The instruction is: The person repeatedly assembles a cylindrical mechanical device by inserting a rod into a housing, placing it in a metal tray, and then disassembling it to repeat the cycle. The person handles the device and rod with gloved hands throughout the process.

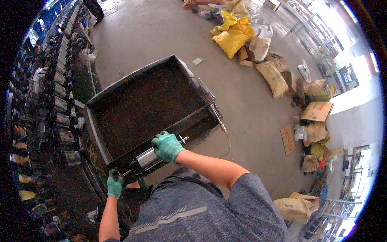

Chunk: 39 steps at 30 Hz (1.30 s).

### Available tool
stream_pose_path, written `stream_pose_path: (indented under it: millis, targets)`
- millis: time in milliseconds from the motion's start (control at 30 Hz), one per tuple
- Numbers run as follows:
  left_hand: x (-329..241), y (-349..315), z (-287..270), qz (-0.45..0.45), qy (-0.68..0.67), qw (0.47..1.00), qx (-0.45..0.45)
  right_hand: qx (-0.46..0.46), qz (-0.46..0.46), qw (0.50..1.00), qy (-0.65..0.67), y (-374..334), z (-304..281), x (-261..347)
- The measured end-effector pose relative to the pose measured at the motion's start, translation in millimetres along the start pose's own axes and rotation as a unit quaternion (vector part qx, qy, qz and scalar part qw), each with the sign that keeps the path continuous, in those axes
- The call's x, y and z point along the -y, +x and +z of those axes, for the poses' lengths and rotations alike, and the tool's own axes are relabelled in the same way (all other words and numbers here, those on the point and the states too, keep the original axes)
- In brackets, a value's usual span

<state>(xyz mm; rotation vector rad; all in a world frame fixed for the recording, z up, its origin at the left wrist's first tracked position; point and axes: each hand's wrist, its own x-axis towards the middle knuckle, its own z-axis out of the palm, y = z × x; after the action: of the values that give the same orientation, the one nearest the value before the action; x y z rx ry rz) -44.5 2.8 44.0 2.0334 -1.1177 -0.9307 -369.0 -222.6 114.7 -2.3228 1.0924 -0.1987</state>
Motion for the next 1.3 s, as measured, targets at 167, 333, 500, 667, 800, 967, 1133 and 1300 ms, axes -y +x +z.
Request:
stream_pose_path:
  millis: [167, 333, 500, 667, 800, 967, 1133, 1300]
  targets:
    - [1.0, -5.1, -15.6, 0.309, 0.327, 0.893, 0.014, -0.006, -0.005, 1.000, -0.007, -2.5, 0.5, -4.9]
    - [2.3, -12.3, -18.5, 0.295, 0.298, 0.908, 0.027, -0.028, -0.029, 0.999, -0.003, 3.1, 6.0, -2.7]
    - [-7.4, 15.8, -25.8, -0.167, -0.105, 0.963, 0.183, -0.046, -0.052, 0.998, 0.008, 4.4, 6.5, -6.9]
    - [-27.0, 14.8, -15.5, -0.249, -0.212, 0.941, 0.087, -0.062, -0.059, 0.996, 0.025, 1.2, 6.7, -6.5]
    - [0.8, -12.8, -7.3, 0.082, -0.008, 0.997, 0.005, -0.051, -0.053, 0.996, 0.048, 3.9, 10.6, -8.4]
    - [-2.3, -0.8, -14.5, -0.027, 0.046, 0.996, 0.072, -0.054, -0.075, 0.995, 0.033, 4.0, 10.9, -10.0]
    - [-8.0, 22.1, 1.1, -0.344, -0.214, 0.912, 0.064, -0.057, -0.065, 0.995, 0.048, 3.7, 10.1, -7.5]
    - [-3.9, -11.4, -0.1, -0.001, -0.112, 0.994, -0.007, -0.064, -0.068, 0.995, 0.045, 3.8, 8.5, -4.9]
